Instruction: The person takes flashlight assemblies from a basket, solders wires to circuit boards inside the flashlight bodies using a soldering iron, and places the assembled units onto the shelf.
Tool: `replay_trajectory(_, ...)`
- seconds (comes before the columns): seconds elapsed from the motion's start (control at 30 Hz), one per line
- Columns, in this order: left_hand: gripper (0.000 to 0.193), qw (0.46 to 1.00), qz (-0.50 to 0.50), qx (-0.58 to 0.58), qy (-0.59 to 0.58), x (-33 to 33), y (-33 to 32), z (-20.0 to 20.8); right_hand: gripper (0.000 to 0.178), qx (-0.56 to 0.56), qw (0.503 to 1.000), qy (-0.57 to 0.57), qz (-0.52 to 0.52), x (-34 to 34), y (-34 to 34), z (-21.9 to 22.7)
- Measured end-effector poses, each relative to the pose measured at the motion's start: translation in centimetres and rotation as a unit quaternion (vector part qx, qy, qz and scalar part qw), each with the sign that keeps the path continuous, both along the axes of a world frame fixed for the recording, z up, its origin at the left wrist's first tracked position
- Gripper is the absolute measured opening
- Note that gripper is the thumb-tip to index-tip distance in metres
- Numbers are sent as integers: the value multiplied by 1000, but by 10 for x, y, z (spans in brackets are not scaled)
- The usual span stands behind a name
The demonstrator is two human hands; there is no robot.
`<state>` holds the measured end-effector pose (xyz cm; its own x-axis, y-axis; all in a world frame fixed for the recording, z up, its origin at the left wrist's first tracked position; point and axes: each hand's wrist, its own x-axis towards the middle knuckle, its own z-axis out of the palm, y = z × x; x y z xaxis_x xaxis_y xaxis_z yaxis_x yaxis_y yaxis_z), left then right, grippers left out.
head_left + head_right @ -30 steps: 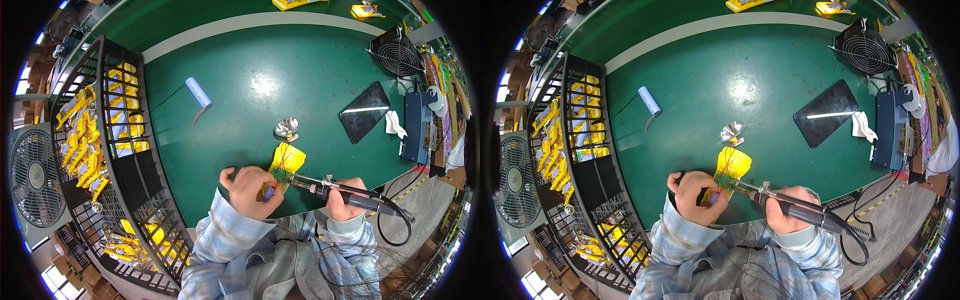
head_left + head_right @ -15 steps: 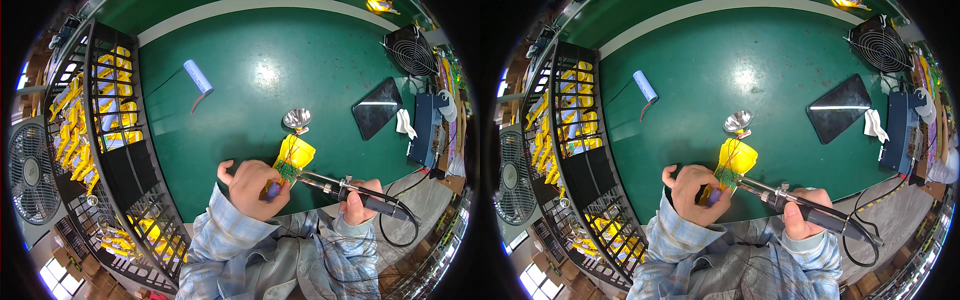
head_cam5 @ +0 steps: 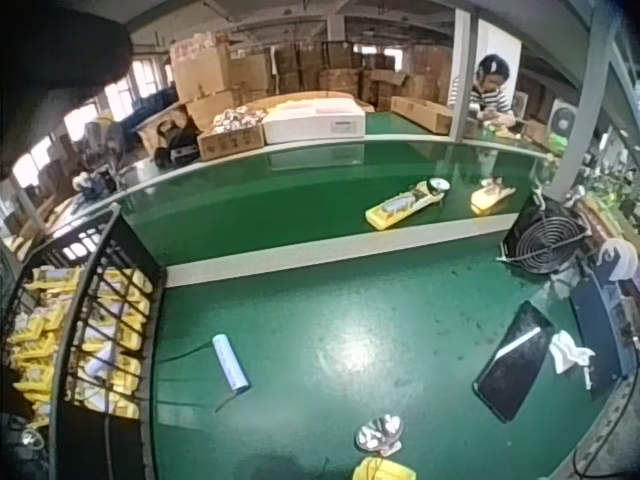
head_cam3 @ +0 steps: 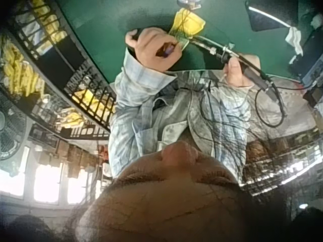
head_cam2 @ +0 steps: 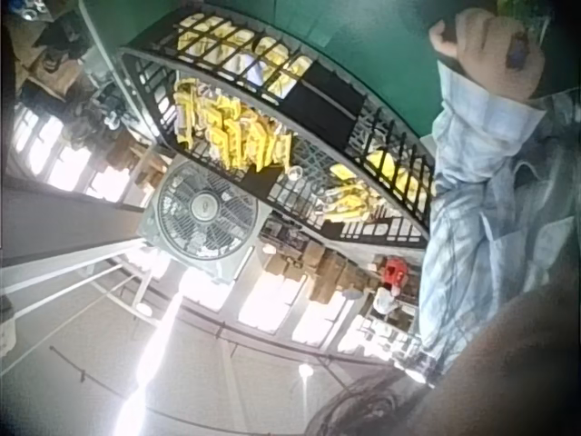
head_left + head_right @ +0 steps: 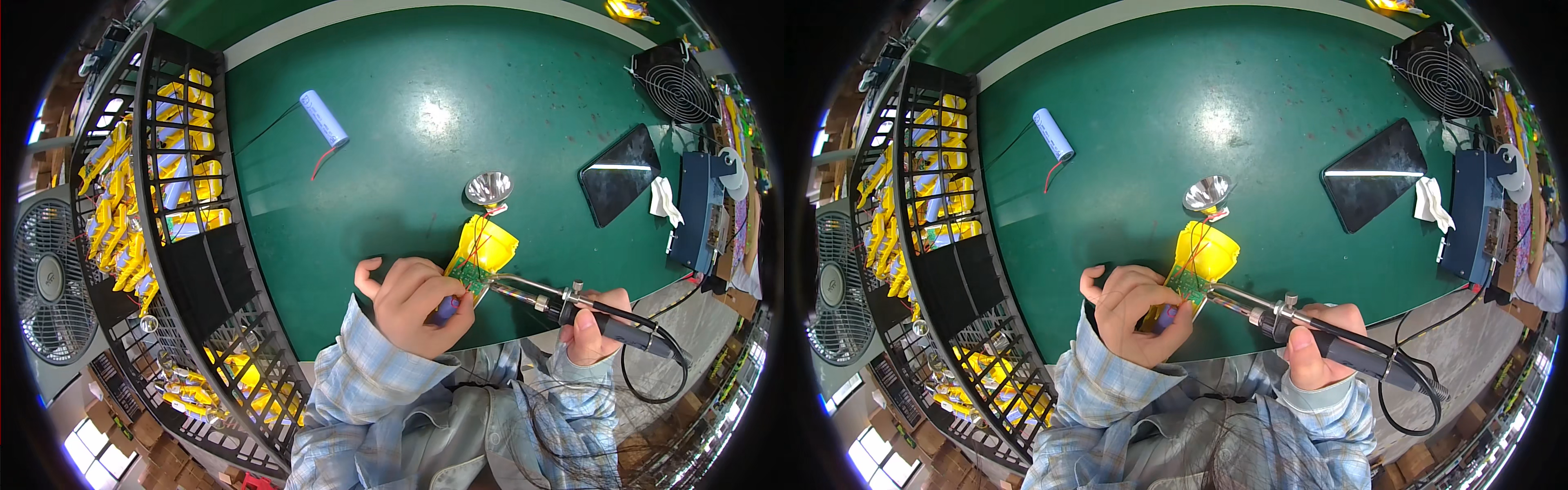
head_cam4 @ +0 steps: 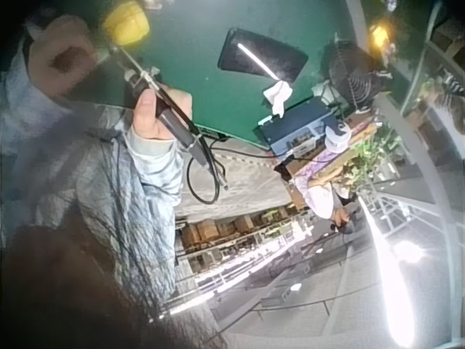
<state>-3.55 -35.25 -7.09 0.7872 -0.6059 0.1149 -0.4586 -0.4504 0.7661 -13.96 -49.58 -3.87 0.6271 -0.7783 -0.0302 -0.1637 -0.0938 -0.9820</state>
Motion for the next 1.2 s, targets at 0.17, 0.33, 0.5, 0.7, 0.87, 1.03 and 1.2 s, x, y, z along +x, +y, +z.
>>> replay_trajectory(0.17,15,1000,2,-19,-17,2,-1,-2,31,-8,1000,-3,14,3,-1,0)
replay_trajectory(0.33,17,1000,0,-11,-6,2,0,-1,29,2,1000,-7,14,4,2,0)
replay_trajectory(0.5,17,1000,-1,-16,-9,2,0,-2,28,-5,1000,6,-7,4,4,1)
replay_trajectory(0.7,17,1000,-5,-6,2,2,1,0,25,50,997,10,54,0,-3,7)
replay_trajectory(0.87,18,1000,-9,8,6,3,1,1,25,57,996,7,62,-1,-4,7)
replay_trajectory(1.03,18,1000,-8,-10,-4,1,0,-1,33,-113,988,75,79,-12,-4,-1)
replay_trajectory(1.2,18,1000,-5,-11,-22,1,0,-2,33,-39,995,23,83,-6,-2,13)
